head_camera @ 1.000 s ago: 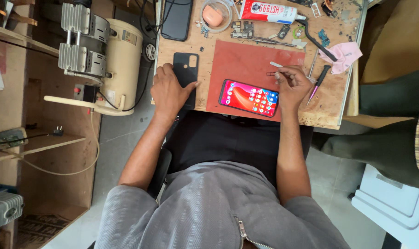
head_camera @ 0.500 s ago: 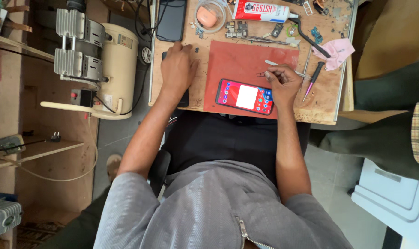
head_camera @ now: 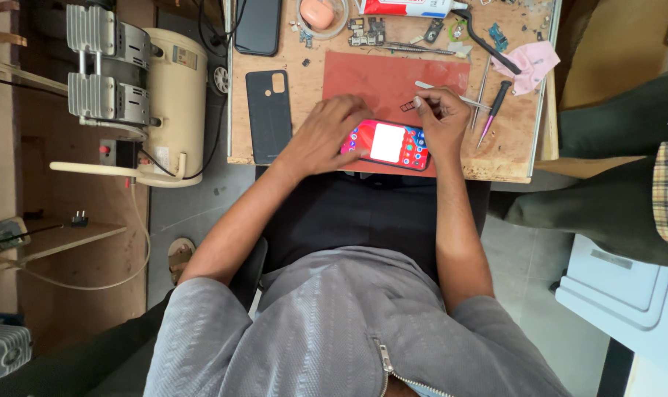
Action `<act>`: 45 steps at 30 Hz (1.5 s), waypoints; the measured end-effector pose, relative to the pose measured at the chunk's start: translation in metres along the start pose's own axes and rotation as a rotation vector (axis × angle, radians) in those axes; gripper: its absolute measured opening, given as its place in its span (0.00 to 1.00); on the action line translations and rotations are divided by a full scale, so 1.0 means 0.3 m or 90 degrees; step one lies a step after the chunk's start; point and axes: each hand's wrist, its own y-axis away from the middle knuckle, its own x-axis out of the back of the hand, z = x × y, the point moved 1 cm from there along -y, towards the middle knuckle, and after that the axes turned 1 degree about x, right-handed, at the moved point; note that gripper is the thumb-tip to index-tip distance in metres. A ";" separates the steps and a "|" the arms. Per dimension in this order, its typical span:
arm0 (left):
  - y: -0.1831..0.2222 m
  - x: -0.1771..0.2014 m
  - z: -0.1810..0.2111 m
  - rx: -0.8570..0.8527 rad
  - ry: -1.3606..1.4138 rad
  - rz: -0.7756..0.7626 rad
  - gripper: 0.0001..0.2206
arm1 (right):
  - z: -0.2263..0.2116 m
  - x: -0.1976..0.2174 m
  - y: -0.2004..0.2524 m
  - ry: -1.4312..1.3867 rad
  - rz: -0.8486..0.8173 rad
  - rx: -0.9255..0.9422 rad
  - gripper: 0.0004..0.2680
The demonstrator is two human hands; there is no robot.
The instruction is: The person reassembles a smartphone by placing the back cover onto the device and pressing the edges to secure it. They then use a metal tool to pry open the SIM tray slot, remove the tray, and later insert it back into the phone.
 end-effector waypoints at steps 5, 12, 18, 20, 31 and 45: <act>0.023 -0.007 0.028 -0.043 -0.064 -0.042 0.34 | 0.008 0.001 0.005 -0.008 -0.004 -0.003 0.02; 0.014 -0.019 0.026 -0.043 -0.096 -0.060 0.38 | -0.006 0.001 0.004 0.003 -0.003 -0.002 0.02; 0.013 -0.029 0.029 0.008 -0.095 -0.054 0.39 | 0.009 0.004 0.014 -0.045 -0.012 -0.015 0.02; 0.007 -0.033 0.026 0.027 -0.071 -0.043 0.41 | 0.024 0.004 0.006 -0.055 -0.011 -0.017 0.03; 0.029 -0.076 -0.005 0.045 -0.049 0.010 0.40 | 0.088 0.012 -0.005 -0.179 0.069 -0.041 0.07; -0.077 0.008 -0.017 0.097 0.173 0.113 0.49 | -0.046 0.015 0.000 0.110 -0.044 0.119 0.18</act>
